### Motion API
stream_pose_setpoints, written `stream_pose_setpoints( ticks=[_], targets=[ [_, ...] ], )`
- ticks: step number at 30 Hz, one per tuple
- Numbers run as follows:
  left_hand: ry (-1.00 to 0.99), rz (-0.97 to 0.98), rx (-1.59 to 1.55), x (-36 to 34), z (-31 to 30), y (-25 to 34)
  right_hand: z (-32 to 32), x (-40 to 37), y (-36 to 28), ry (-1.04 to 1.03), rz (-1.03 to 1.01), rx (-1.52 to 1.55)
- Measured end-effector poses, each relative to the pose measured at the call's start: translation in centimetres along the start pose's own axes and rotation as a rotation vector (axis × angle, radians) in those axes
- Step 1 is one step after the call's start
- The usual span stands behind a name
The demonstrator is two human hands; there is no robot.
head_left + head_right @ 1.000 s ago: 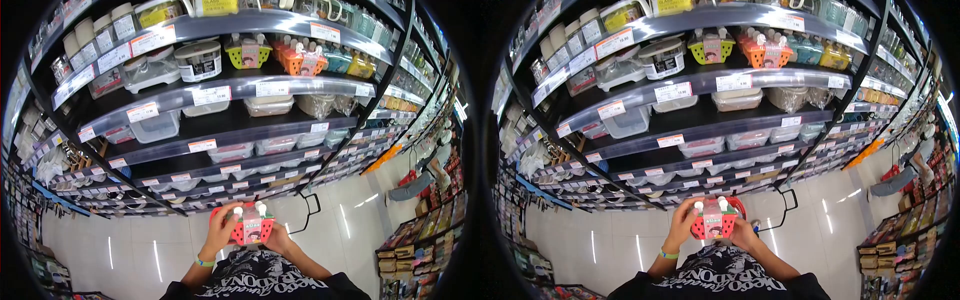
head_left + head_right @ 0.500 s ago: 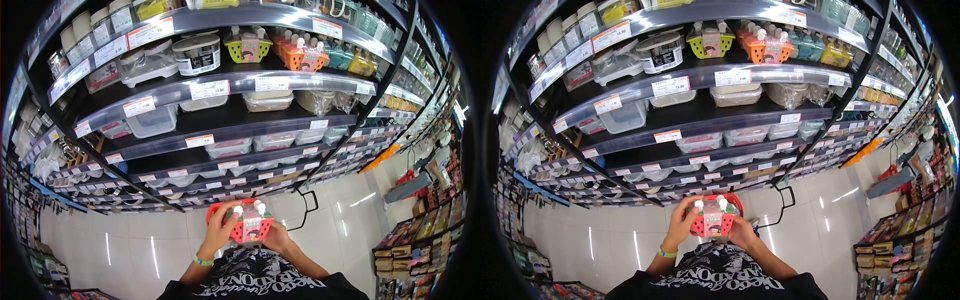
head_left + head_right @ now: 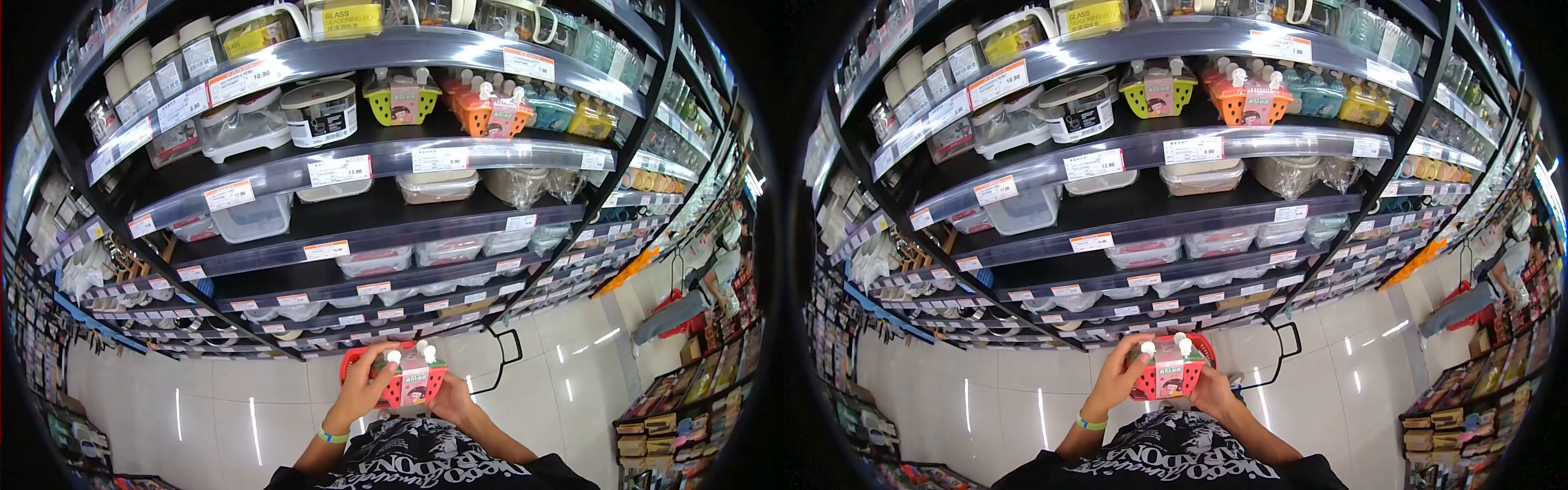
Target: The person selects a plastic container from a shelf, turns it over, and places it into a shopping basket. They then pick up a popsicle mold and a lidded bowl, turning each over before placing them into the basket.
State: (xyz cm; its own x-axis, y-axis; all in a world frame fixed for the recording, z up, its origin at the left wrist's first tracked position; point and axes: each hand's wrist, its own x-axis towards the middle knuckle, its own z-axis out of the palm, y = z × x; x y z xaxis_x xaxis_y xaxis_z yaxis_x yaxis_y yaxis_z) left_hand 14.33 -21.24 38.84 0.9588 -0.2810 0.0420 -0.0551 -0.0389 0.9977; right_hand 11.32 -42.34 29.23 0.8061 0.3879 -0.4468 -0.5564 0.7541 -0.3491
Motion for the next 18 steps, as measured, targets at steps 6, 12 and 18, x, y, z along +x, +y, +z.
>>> stream_pose_setpoints(
  ticks=[6, 12, 18],
  targets=[
    [-0.017, 0.034, 0.070, 0.2, 0.6, 0.5, -0.2, -0.1, -0.7, -0.002, -0.006, 0.001],
    [-0.060, -0.002, 0.062, 0.8, 1.4, 0.4, -1.0, -0.8, -1.0, 0.000, -0.026, 0.032],
    [-0.084, 0.012, 0.093, 0.9, 2.6, 1.5, -1.3, -1.2, -1.1, 0.049, -0.059, 0.032]
  ],
)
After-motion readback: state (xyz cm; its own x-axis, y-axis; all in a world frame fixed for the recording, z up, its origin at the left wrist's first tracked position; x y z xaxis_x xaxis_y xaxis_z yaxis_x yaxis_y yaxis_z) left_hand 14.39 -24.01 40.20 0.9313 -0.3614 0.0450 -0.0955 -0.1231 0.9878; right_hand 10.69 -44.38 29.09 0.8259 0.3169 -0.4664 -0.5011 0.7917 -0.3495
